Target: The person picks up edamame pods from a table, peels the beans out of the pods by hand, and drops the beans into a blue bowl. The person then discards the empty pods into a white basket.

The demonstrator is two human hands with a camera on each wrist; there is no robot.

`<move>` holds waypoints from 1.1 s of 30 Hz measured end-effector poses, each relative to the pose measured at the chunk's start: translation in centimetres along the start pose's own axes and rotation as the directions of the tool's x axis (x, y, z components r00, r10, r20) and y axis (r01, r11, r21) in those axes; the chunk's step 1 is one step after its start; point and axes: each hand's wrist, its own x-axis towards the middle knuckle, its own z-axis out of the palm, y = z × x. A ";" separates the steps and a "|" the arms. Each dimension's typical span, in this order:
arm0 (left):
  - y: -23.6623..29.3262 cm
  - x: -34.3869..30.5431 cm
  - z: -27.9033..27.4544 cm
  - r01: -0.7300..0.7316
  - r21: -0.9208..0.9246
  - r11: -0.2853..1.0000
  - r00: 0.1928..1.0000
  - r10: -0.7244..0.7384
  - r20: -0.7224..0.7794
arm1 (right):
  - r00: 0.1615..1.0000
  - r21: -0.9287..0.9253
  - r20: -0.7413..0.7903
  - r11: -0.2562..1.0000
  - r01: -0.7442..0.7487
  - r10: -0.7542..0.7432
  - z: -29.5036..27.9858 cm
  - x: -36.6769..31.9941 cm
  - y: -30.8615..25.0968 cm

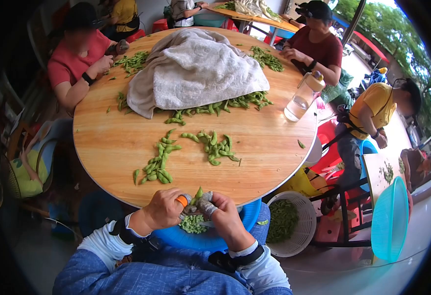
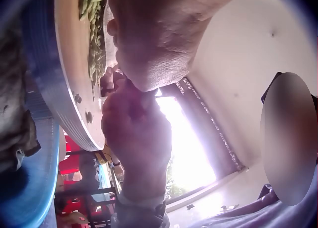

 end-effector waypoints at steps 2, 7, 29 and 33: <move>0.1 -0.3 0.5 0.042 0.066 0.997 0.997 -0.038 -0.060 | 0.999 0.063 0.023 0.998 0.027 -0.028 0.0 0.1 0.1; 0.6 0.6 -0.1 0.032 -0.282 0.959 0.977 -0.090 -0.193 | 0.973 0.065 0.057 0.974 0.218 -0.222 0.4 -0.1 0.1; 0.9 3.8 -1.0 0.489 -0.858 0.159 0.794 -0.488 0.362 | 0.737 -0.730 0.122 0.443 0.520 -0.665 -0.6 0.8 -2.8; -0.3 4.7 0.5 0.358 -0.628 0.691 0.926 -0.351 0.142 | 0.703 -0.557 -0.243 0.690 0.462 -0.668 -6.2 0.4 -4.4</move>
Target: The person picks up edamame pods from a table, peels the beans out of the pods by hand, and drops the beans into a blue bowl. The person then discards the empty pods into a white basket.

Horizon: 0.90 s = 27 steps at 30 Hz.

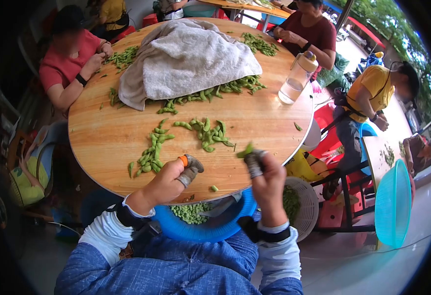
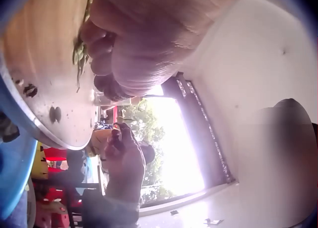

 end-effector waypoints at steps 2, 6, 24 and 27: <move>1.4 0.5 -0.1 0.134 0.232 0.964 0.973 -0.172 0.155 | 0.995 -0.077 -0.101 0.997 -0.011 0.003 -3.0 0.9 1.3; -0.3 1.2 2.5 -0.224 0.584 0.781 0.962 0.079 0.263 | 0.979 -0.231 -0.186 0.965 -0.128 0.086 -6.0 -1.0 1.6; 1.4 -10.5 -4.9 0.270 0.179 0.946 0.737 -0.323 0.594 | 0.672 0.055 0.682 0.937 0.345 -0.288 11.7 -7.4 2.0; -0.6 -10.7 -3.0 0.181 0.268 0.946 0.768 -0.306 0.563 | 0.753 -0.106 0.594 0.900 0.422 -0.283 9.1 -5.3 3.3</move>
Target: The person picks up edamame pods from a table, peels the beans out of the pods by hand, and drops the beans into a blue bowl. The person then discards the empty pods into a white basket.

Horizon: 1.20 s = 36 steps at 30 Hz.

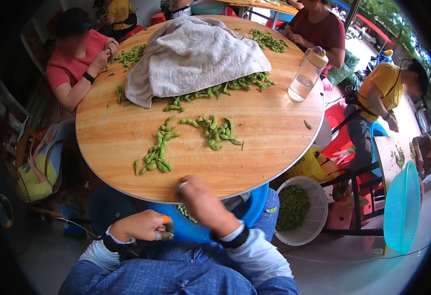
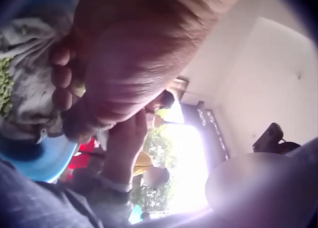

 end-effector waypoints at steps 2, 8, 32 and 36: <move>-1.1 2.0 1.1 -0.017 0.113 0.993 1.000 0.014 0.026 | 0.984 -0.149 -0.143 0.981 -0.125 0.104 -3.9 -1.9 3.3; -2.1 4.7 4.4 -0.175 0.401 0.899 0.970 0.228 -0.089 | 0.571 -0.219 -0.788 0.762 -0.609 0.230 -19.9 -6.9 10.7; -4.2 14.2 -13.4 0.264 0.677 0.686 0.686 0.360 -0.632 | 0.811 0.324 -0.348 0.873 -0.366 0.469 -5.6 -2.9 1.0; 0.2 9.7 -11.3 -0.128 -0.023 0.992 0.777 0.086 -0.624 | 0.833 0.576 -0.237 0.762 -0.294 0.501 -5.2 -2.0 -0.6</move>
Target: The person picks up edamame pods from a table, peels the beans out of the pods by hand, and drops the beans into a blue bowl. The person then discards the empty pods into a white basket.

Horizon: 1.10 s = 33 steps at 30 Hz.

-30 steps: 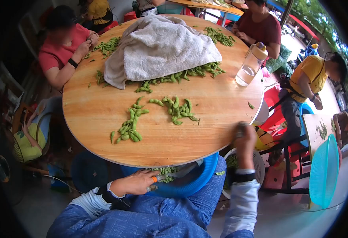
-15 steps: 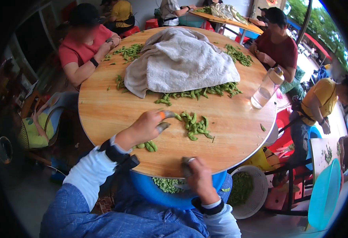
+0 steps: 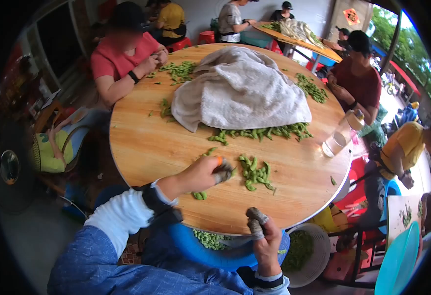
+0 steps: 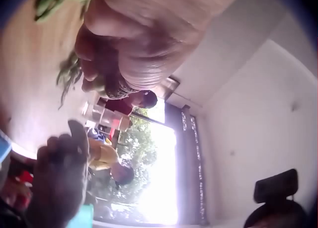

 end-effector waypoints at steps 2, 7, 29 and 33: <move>1.7 -3.0 1.2 0.203 -0.525 0.826 0.975 -0.118 0.191 | 0.988 0.070 0.068 0.987 -0.143 0.138 1.0 -0.1 -1.8; 2.8 -7.2 3.3 0.440 -0.776 0.452 0.897 -0.178 0.404 | 0.945 0.230 0.205 0.927 -0.298 0.253 2.3 -0.6 -2.4; 1.5 -8.0 4.1 0.328 -0.686 0.649 0.930 -0.098 0.353 | 0.884 0.183 0.254 0.878 -0.442 0.392 2.5 -1.1 -3.1; 2.8 -8.5 4.7 -0.216 0.000 0.976 0.975 0.216 -0.052 | 0.929 0.194 0.187 0.915 -0.355 0.321 2.3 -0.7 -2.1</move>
